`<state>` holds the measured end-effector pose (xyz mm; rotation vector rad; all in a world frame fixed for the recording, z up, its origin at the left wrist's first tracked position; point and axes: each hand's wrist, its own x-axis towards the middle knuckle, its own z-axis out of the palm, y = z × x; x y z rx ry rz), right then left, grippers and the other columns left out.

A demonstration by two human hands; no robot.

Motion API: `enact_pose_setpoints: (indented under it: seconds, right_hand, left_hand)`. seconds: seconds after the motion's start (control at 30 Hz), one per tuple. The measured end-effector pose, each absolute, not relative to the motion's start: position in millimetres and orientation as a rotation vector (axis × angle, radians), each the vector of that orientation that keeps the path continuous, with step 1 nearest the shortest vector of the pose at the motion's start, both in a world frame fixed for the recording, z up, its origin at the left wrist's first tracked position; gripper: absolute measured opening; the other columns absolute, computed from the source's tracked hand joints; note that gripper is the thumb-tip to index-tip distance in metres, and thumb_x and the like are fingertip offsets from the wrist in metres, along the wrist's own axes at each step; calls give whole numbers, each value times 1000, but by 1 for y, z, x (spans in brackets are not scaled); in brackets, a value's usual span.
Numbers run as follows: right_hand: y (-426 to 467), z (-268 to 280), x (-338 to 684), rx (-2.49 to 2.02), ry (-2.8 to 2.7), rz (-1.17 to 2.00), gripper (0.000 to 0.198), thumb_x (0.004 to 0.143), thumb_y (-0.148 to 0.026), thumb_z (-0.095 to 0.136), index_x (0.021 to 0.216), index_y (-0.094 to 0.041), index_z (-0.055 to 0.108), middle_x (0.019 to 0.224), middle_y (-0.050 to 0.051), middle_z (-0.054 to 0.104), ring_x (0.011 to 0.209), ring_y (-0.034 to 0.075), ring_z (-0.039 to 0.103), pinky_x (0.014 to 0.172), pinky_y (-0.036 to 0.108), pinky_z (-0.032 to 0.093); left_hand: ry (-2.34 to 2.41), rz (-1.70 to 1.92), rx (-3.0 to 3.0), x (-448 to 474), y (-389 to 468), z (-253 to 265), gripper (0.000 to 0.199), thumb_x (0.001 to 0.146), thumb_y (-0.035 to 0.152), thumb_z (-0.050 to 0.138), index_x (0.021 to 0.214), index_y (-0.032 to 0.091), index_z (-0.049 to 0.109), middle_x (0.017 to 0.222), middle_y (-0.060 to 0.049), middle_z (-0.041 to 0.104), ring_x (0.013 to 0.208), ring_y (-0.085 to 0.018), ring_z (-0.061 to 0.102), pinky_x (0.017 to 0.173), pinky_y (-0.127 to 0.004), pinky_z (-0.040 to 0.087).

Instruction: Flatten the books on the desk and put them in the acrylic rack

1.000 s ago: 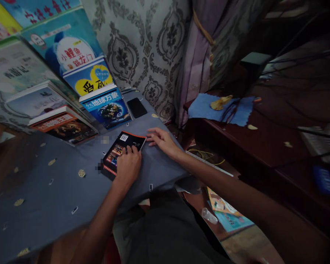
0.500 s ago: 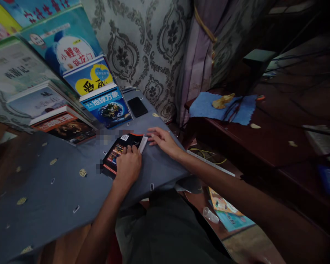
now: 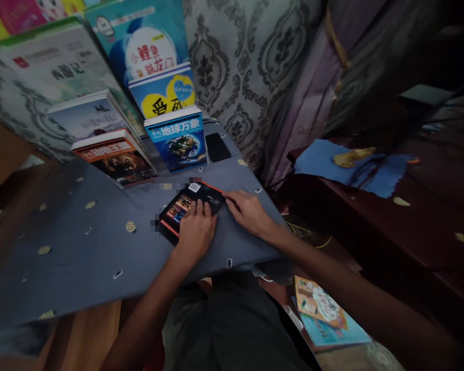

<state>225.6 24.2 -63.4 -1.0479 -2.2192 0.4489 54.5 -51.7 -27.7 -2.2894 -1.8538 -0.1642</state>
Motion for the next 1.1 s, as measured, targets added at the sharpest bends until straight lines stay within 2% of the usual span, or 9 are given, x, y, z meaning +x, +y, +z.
enact_pose_setpoints:
  seconds: [0.13,0.3,0.47,0.63,0.77,0.97,1.1]
  right_hand:
    - [24,-68,224,-999,-2256,376,30,97,-21,42,114,-18,67,99,12,73,91,28,69,84,44,56]
    - [23,-69,226,-988,-2293,303,31,97,-23,43,117,-21,67,105,12,74,98,29,69,86,47,56]
    - [16,-62,220,-1034,-2381,100,30,97,-26,47,116,-19,70,110,14,76,118,35,62,104,60,44]
    - [-3,-52,164,-734,-2606,332,39,100,-22,40,133,-20,61,135,11,67,135,28,54,112,54,42]
    - [-1,-50,114,-555,-2746,449,45,103,-21,33,143,-15,53,149,12,56,144,22,44,120,48,34]
    - [52,-54,112,-900,-2727,324,48,102,-27,37,143,-8,51,154,19,48,147,30,39,121,55,29]
    - [44,-57,107,-951,-2710,275,51,103,-34,36,144,-6,50,155,22,45,148,34,37,120,59,29]
  left_hand:
    - [-1876,-309,-2385,17,-63,-28,29,101,22,50,123,13,65,133,-15,67,123,-25,65,104,-38,52]
    - [-1988,-453,-2259,-42,-97,-38,34,101,25,50,132,16,60,140,-14,63,131,-26,59,108,-45,50]
    - [-2016,-550,-2214,-60,-121,-54,40,103,30,45,140,16,53,148,-15,55,139,-27,51,113,-52,44]
    - [-2014,-642,-2204,-59,-121,-58,39,103,32,46,137,16,56,146,-14,57,137,-26,53,114,-51,43]
    - [-2012,-626,-2204,-60,-120,-57,38,102,32,48,135,15,58,144,-15,59,135,-27,55,113,-51,44]
    - [-2122,-613,-2223,-58,-121,-54,39,103,32,47,138,17,56,146,-13,57,140,-25,50,116,-51,40]
    - [-2166,-749,-2210,-63,-120,-58,38,104,24,39,138,17,55,144,-11,60,138,-22,53,116,-48,39]
